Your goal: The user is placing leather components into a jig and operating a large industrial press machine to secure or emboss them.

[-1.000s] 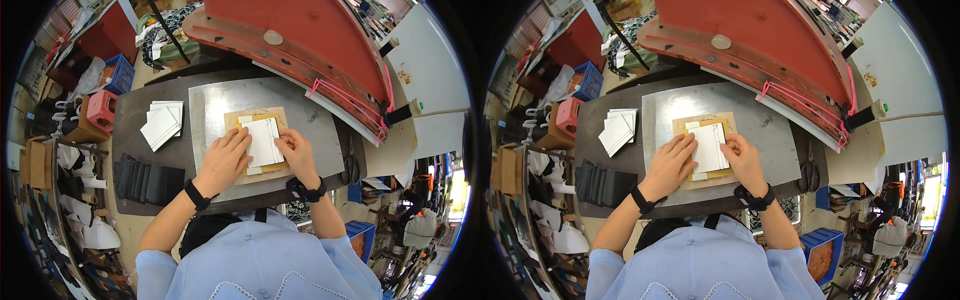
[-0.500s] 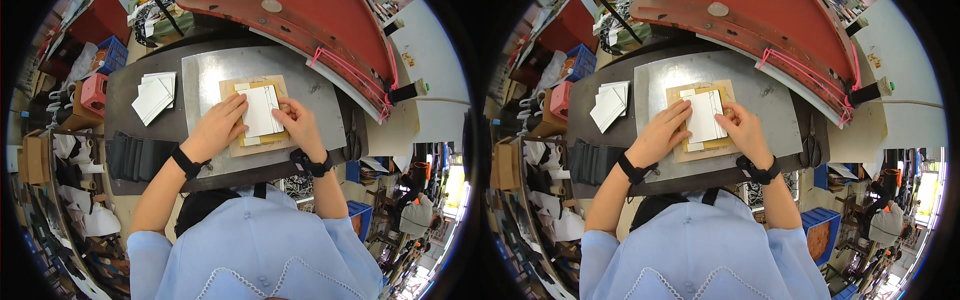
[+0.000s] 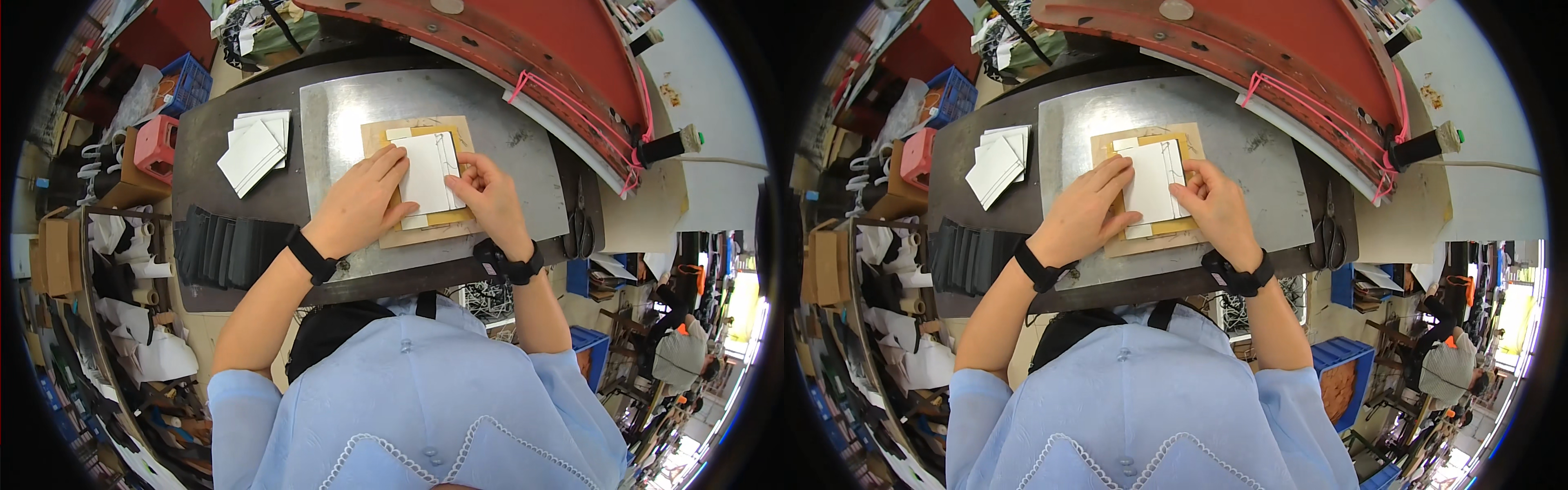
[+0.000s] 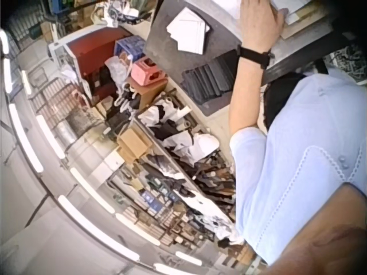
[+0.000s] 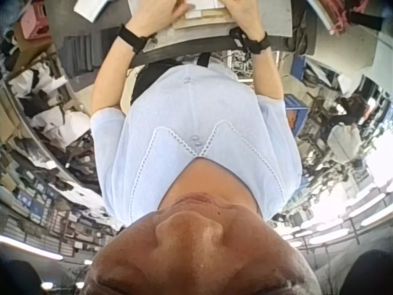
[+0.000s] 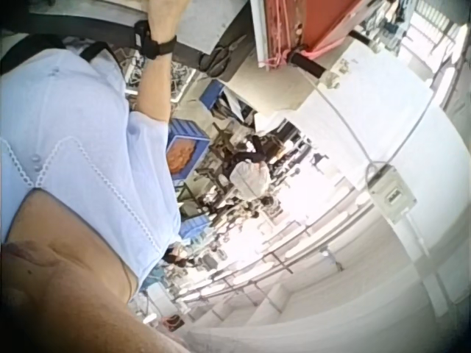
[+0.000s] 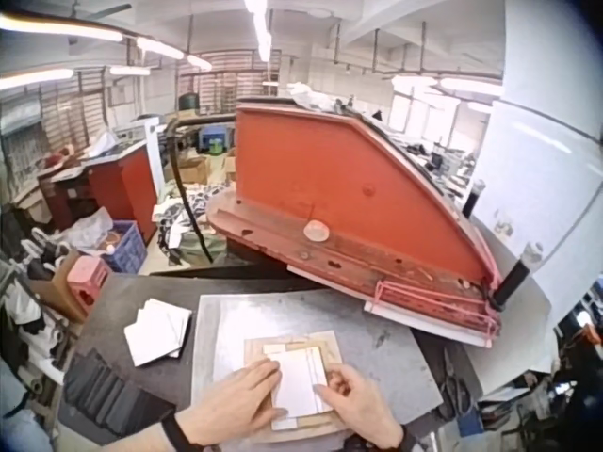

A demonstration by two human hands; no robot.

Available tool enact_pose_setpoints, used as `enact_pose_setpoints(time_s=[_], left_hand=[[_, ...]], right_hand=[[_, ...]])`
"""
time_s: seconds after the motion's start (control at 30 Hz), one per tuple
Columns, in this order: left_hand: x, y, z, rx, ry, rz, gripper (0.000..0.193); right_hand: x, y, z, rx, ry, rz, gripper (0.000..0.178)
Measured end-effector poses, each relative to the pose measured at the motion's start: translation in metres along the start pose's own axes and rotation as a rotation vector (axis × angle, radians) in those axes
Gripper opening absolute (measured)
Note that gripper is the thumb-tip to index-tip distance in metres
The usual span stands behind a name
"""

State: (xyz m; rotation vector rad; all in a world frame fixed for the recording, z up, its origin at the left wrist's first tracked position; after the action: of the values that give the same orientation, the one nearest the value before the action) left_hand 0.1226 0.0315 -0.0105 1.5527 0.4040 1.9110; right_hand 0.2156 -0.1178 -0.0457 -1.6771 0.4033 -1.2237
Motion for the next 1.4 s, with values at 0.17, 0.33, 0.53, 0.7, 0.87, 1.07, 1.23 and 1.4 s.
enact_pose_setpoints(time_s=[0.17, 0.33, 0.53, 0.7, 0.87, 1.07, 1.23, 1.4], left_hand=[[0.003, 0.009, 0.004, -0.074, -0.041, 0.101, 0.054], [0.003, 0.012, 0.006, -0.095, -0.049, 0.115, 0.053], [0.001, 0.009, 0.006, -0.088, -0.068, 0.108, 0.054], [0.001, 0.010, 0.006, -0.093, -0.063, 0.132, 0.054], [0.002, 0.010, 0.005, -0.113, -0.047, 0.154, 0.053], [0.000, 0.010, 0.003, -0.111, -0.046, 0.165, 0.054], [-0.001, 0.009, 0.003, -0.093, -0.064, 0.151, 0.053], [0.001, 0.012, 0.006, -0.095, -0.068, 0.143, 0.053]], right_hand=[[0.002, -0.003, 0.000, -0.022, -0.022, -0.062, 0.038], [0.013, -0.044, -0.006, 0.227, 0.121, -0.387, 0.039], [-0.024, -0.071, -0.025, 0.685, 0.031, -0.794, 0.041], [-0.031, -0.077, -0.030, 0.691, 0.035, -0.890, 0.043], [-0.030, -0.080, -0.030, 0.720, 0.053, -0.876, 0.042], [-0.028, -0.077, -0.041, 0.737, 0.111, -0.807, 0.037], [-0.030, -0.089, -0.046, 0.761, 0.139, -0.874, 0.034], [-0.024, -0.082, -0.052, 0.736, 0.162, -0.759, 0.030]])
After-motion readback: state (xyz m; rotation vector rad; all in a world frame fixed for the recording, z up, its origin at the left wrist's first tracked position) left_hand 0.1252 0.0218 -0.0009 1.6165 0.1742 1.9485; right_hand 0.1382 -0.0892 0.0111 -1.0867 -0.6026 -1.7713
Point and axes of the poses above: each hand's wrist, its own z-axis towards the middle knuckle, its own x-axis out of the back of the hand, y = z × x, the point moved 10 cm from there along z, towards the middle knuckle, and after that the axes turned 9 degrees about -z, right-handed, at the moved point
